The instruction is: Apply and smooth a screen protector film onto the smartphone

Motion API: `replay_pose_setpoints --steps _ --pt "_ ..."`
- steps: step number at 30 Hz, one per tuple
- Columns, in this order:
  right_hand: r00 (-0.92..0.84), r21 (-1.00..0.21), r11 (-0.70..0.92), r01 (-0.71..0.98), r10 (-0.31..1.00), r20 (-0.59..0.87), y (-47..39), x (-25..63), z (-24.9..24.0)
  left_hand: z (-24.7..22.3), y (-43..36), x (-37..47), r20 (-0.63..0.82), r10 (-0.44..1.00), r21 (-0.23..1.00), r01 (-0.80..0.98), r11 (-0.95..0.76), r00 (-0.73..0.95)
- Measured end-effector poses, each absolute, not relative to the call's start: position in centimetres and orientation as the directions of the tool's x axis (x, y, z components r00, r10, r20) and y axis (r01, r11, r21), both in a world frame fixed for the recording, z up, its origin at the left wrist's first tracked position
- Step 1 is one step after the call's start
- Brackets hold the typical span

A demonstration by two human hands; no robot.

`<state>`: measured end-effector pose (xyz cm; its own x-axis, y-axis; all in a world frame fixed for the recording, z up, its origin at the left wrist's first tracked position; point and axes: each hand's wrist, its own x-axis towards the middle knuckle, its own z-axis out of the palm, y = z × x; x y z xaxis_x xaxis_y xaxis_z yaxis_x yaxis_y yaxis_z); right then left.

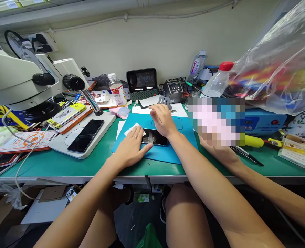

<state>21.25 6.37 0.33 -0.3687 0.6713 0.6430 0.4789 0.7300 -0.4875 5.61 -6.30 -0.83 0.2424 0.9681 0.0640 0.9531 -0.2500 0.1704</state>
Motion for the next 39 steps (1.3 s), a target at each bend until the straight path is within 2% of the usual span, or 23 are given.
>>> replay_pose_setpoints --steps 4,7,12,19,27,32,35,39 --pt "-0.374 -0.484 0.737 0.472 0.664 0.647 6.4 21.2 0.4 -0.5 -5.8 8.8 0.065 0.968 0.220 0.943 -0.250 0.241" --pt "-0.371 -0.487 0.734 0.473 0.668 0.646 6.6 21.3 0.3 -0.7 -6.8 12.1 0.074 0.930 0.246 0.897 -0.368 0.361" --pt "-0.356 -0.499 0.728 0.470 0.674 0.647 6.8 21.4 0.3 -1.1 -8.7 11.9 0.101 0.883 0.190 0.862 -0.470 0.459" --pt "-0.355 -0.507 0.715 0.481 0.688 0.634 6.6 21.4 0.3 -1.5 -8.1 4.2 0.086 0.949 0.106 0.945 -0.311 0.303" --pt "-0.363 -0.498 0.710 0.497 0.692 0.624 6.6 21.4 0.4 -0.9 -5.7 5.4 0.031 0.978 0.088 0.974 -0.208 0.206" --pt "-0.364 -0.490 0.711 0.504 0.690 0.626 6.7 21.4 0.3 -0.7 -7.6 8.4 0.024 0.957 0.144 0.947 -0.288 0.288" --pt "-0.351 -0.489 0.705 0.513 0.693 0.630 6.7 21.5 0.2 -0.9 -9.2 9.3 0.037 0.936 0.136 0.926 -0.352 0.350" --pt "-0.344 -0.480 0.702 0.525 0.692 0.635 6.7 21.6 0.1 -0.8 -8.7 7.6 0.031 0.946 0.137 0.936 -0.323 0.322"
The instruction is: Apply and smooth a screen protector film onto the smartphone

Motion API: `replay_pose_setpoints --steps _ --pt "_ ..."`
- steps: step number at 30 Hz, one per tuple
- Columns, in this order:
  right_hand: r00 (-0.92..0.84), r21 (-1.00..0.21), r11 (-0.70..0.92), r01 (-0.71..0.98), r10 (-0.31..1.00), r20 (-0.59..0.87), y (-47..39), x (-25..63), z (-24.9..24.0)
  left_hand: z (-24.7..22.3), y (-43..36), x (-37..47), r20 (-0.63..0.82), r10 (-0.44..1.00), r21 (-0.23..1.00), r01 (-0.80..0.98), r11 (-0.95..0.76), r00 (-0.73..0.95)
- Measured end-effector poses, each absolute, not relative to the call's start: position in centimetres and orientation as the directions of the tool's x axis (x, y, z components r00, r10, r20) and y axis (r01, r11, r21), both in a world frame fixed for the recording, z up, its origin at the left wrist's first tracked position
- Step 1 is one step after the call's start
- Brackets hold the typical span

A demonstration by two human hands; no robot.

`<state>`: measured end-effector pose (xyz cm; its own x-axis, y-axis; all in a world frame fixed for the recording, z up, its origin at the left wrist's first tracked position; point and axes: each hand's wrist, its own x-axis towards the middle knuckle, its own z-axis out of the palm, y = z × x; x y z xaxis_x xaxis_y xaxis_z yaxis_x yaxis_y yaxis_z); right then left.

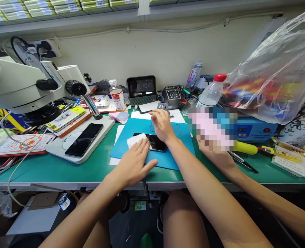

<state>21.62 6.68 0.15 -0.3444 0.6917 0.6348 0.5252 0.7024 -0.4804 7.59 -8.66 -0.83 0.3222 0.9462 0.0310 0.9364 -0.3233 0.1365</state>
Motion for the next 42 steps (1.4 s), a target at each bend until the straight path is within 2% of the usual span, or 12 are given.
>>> replay_pose_setpoints --steps 4,7,9,14,19,27,31,36,42 --pt "-0.341 -0.477 0.704 0.526 0.689 0.639 6.6 21.6 0.2 -0.4 -6.9 5.2 0.031 0.981 0.134 0.972 -0.193 0.191" --pt "-0.342 -0.475 0.708 0.522 0.684 0.644 6.6 21.5 0.1 -0.6 -6.8 5.8 0.056 0.985 0.102 0.981 -0.166 0.161" --pt "-0.344 -0.473 0.709 0.523 0.684 0.643 6.7 21.5 0.1 -0.9 -7.3 7.5 0.069 0.980 0.098 0.976 -0.195 0.189" --pt "-0.356 -0.466 0.697 0.546 0.696 0.623 7.0 21.4 -0.2 -1.2 -7.8 12.1 0.093 0.951 0.180 0.934 -0.307 0.295" --pt "-0.369 -0.452 0.659 0.600 0.730 0.575 7.2 21.4 -0.2 -0.9 -7.2 12.7 0.112 0.925 0.223 0.898 -0.379 0.363" --pt "-0.218 -0.435 0.456 0.776 0.842 0.494 7.5 21.8 -0.4 -1.2 -7.3 6.6 0.121 0.973 0.155 0.964 -0.215 0.197" --pt "-0.171 -0.404 0.352 0.844 0.891 0.421 7.9 22.5 -0.3 -1.1 -7.2 7.2 0.120 0.979 0.144 0.973 -0.181 0.164" --pt "-0.185 -0.342 0.289 0.894 0.934 0.305 8.2 23.1 0.1 -0.9 -7.2 11.9 0.125 0.955 0.205 0.934 -0.292 0.271" --pt "-0.349 -0.261 0.391 0.883 0.917 0.192 8.0 23.3 0.3 -1.2 -7.6 11.6 0.156 0.912 0.223 0.886 -0.407 0.379"
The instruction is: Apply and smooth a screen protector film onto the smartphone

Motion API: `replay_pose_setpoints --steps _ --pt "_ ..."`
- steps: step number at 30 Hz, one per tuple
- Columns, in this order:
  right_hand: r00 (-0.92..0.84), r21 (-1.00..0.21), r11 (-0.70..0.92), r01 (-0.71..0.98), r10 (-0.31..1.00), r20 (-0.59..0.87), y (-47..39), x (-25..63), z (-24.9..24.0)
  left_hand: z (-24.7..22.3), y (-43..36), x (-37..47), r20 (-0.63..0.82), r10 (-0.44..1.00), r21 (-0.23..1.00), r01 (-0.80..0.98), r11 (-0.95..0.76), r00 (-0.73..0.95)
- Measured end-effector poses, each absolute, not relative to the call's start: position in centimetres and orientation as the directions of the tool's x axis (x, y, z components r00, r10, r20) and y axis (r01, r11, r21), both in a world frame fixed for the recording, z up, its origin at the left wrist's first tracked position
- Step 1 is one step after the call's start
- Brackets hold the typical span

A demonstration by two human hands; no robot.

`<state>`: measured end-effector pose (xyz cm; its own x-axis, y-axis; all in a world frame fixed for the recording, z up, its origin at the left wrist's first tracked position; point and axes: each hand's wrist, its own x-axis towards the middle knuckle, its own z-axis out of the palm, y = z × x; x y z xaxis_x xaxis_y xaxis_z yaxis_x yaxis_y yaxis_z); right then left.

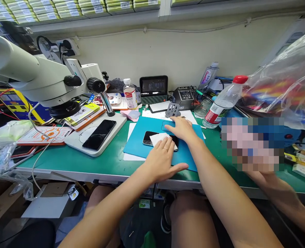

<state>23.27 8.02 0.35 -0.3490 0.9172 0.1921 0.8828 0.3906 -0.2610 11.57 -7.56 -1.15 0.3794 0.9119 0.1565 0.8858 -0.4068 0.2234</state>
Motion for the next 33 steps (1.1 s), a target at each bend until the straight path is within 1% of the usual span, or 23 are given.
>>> replay_pose_setpoints --steps 3,5,7,10,13,19,21,24,26,28,30,33 --pt "-0.420 -0.245 0.444 0.862 0.896 0.146 8.1 23.6 0.2 -1.1 -7.8 7.8 0.125 0.929 0.177 0.914 -0.365 0.347" --pt "-0.438 -0.248 0.459 0.853 0.889 0.136 8.3 23.7 0.1 -1.0 -7.7 5.0 0.100 0.955 0.138 0.946 -0.292 0.280" --pt "-0.437 -0.259 0.458 0.851 0.889 0.135 8.3 23.7 0.1 -0.9 -7.2 2.8 0.069 0.967 0.126 0.960 -0.251 0.244" --pt "-0.435 -0.276 0.462 0.843 0.887 0.154 8.1 23.7 0.3 -1.0 -5.9 0.8 0.047 0.964 0.117 0.957 -0.267 0.263" --pt "-0.445 -0.282 0.483 0.829 0.875 0.188 7.9 23.7 0.5 -0.9 -4.0 0.2 0.056 0.959 0.109 0.953 -0.283 0.278" --pt "-0.495 -0.261 0.536 0.803 0.843 0.211 7.8 23.7 0.5 0.9 0.8 0.1 0.158 0.889 0.166 0.876 -0.453 0.430" --pt "-0.503 -0.256 0.543 0.800 0.839 0.207 7.9 23.6 0.4 1.5 2.3 0.2 0.213 0.876 0.194 0.860 -0.471 0.432" --pt "-0.504 -0.244 0.541 0.805 0.840 0.198 8.1 23.6 0.3 1.5 3.7 0.7 0.316 0.869 0.250 0.850 -0.463 0.380" --pt "-0.508 -0.224 0.544 0.809 0.838 0.200 8.2 23.6 0.3 1.3 3.9 0.6 0.344 0.858 0.274 0.833 -0.481 0.382" --pt "-0.516 -0.203 0.556 0.806 0.828 0.218 8.4 23.6 0.2 1.2 3.6 0.1 0.309 0.837 0.267 0.803 -0.532 0.452" --pt "-0.525 -0.197 0.571 0.797 0.816 0.244 8.5 23.6 0.2 1.3 3.2 -0.8 0.232 0.821 0.253 0.782 -0.569 0.522" --pt "-0.525 -0.231 0.590 0.774 0.801 0.288 8.6 23.4 0.4 1.9 2.8 -2.4 0.107 0.848 0.254 0.811 -0.528 0.519"
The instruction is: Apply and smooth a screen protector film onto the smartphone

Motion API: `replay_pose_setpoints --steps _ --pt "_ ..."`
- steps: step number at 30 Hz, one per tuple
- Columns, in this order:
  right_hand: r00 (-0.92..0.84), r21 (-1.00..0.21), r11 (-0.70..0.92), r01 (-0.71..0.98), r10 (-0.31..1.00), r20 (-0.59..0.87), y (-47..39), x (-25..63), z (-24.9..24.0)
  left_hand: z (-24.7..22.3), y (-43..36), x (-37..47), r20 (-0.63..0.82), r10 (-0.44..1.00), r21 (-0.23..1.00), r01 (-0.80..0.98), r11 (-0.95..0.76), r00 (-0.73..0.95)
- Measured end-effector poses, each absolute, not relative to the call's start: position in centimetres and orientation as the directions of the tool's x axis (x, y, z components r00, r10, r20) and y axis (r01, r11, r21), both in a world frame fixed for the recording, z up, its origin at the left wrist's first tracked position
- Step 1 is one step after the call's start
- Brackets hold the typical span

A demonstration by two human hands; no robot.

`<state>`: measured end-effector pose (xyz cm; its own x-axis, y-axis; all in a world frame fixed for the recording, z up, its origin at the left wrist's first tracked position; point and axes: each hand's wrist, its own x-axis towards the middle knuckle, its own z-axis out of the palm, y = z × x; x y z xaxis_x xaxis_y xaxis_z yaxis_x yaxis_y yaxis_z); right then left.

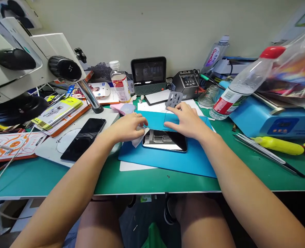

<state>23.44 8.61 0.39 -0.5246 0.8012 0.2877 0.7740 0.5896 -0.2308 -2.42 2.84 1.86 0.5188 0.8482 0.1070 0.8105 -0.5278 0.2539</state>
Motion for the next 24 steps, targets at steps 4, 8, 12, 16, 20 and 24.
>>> replay_pose_setpoints --steps 4,8,12,16,20,24 --pt "-0.487 -0.280 0.593 0.755 0.793 0.366 8.2 23.1 1.2 2.4 2.9 -3.6 -0.001 0.866 0.229 0.843 -0.487 0.500" --pt "-0.435 -0.285 0.622 0.729 0.744 0.507 7.1 23.0 2.7 2.7 2.8 -3.9 0.036 0.933 0.126 0.925 -0.359 0.357" --pt "-0.238 -0.425 0.633 0.647 0.697 0.676 6.3 23.1 3.9 2.6 2.4 -3.0 0.171 0.939 0.109 0.942 -0.318 0.297" --pt "0.021 -0.673 0.599 0.434 0.740 0.672 6.5 22.9 3.9 1.9 1.8 -0.2 0.407 0.862 0.186 0.897 -0.401 0.301" --pt "0.124 -0.828 0.533 0.173 0.823 0.555 6.9 22.5 3.4 1.2 0.9 2.4 0.521 0.798 0.264 0.832 -0.488 0.303" --pt "0.097 -0.912 0.410 0.026 0.907 0.411 6.7 21.9 3.2 0.9 0.3 3.4 0.501 0.826 0.326 0.828 -0.456 0.257"
